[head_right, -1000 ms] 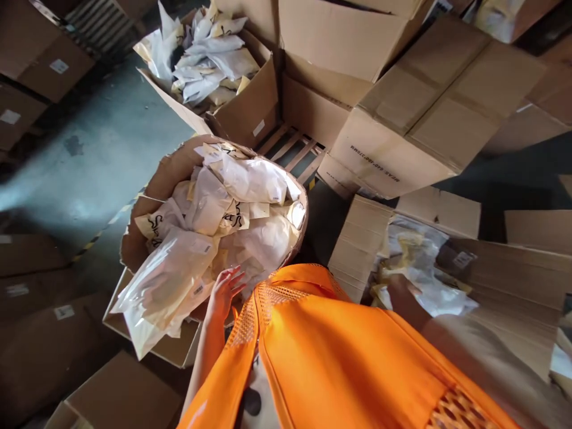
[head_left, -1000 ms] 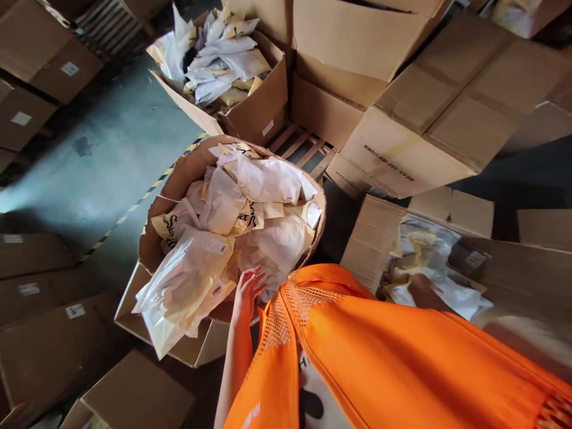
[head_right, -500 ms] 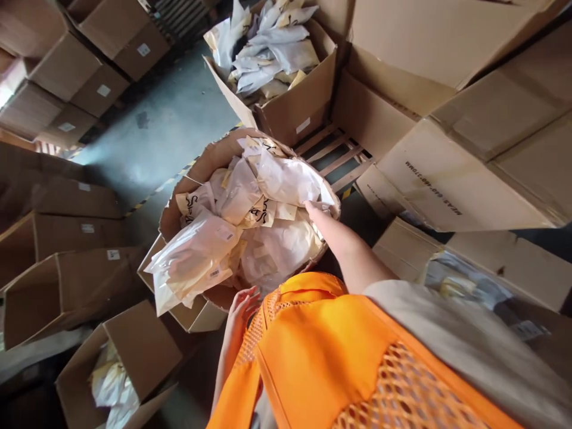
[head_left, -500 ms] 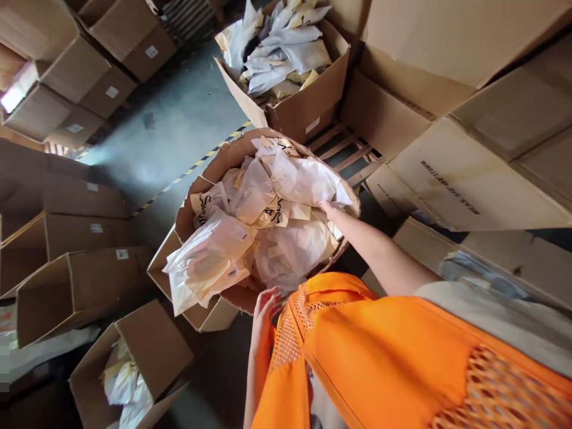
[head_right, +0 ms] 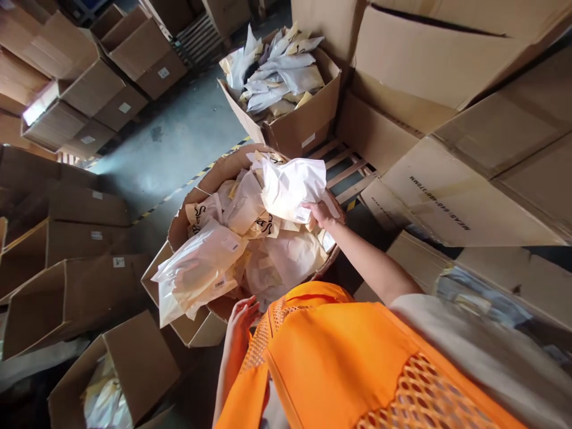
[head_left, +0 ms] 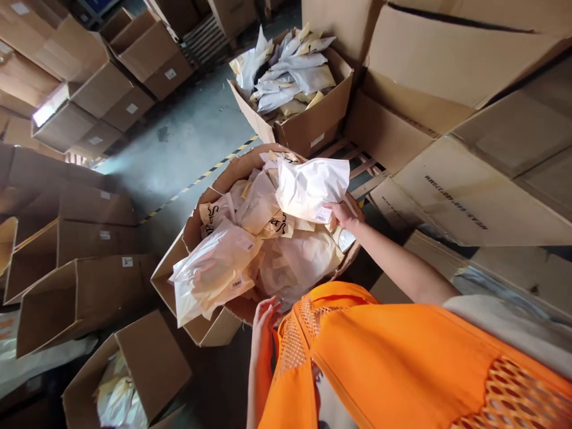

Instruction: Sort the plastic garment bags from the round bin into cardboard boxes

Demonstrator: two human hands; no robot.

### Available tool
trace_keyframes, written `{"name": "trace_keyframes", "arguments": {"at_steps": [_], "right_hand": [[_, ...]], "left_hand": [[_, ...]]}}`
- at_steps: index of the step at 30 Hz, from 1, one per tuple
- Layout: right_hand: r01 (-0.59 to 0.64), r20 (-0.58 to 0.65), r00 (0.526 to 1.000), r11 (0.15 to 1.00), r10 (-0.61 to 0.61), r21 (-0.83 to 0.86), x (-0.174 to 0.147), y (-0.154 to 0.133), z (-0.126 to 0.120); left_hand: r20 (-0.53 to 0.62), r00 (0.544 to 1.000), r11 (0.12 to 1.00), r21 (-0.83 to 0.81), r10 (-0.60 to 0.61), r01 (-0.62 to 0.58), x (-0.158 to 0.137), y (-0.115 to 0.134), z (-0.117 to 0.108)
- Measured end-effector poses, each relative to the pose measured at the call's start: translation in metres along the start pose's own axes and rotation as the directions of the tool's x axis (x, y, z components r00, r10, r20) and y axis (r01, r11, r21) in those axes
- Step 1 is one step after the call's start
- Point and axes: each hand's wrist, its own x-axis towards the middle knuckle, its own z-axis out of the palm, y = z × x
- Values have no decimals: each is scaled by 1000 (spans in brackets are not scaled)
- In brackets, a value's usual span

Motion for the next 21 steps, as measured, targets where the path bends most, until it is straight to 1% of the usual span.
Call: {"name": "trace_keyframes", "arguments": {"at_steps": [1,3,4,6,9,12,16,21], "right_hand": [[23,68,997,997,-28,74,-15,-6,-5],[56,207,973,972,-105,230,-48,-16,-18],[67,256,956,954,-145,293,-63,-21,-25],[78,306,932,933,-193,351,-92,-27,-35],[83,316,926,927,-207,366,-124,-32,-43],[80,305,929,919,-208,385,-144,-31,-44],[81,292,933,915,-209,395,-159,-25,-39],[113,276,934,919,-228,378,-165,-22,-34]], "left_hand": [[36,999,999,13,30,-31,5,5,2],[117,990,996,38,73,-77,15,17,8],[158,983,994,48,89,-97,18,22,11],[230,966,989,63,113,-131,23,32,17],[313,940,984,73,133,-164,25,39,24],[367,922,983,77,125,-164,24,39,28],[401,911,986,93,92,-140,23,34,29],[414,908,990,93,59,-107,29,29,24]]}}
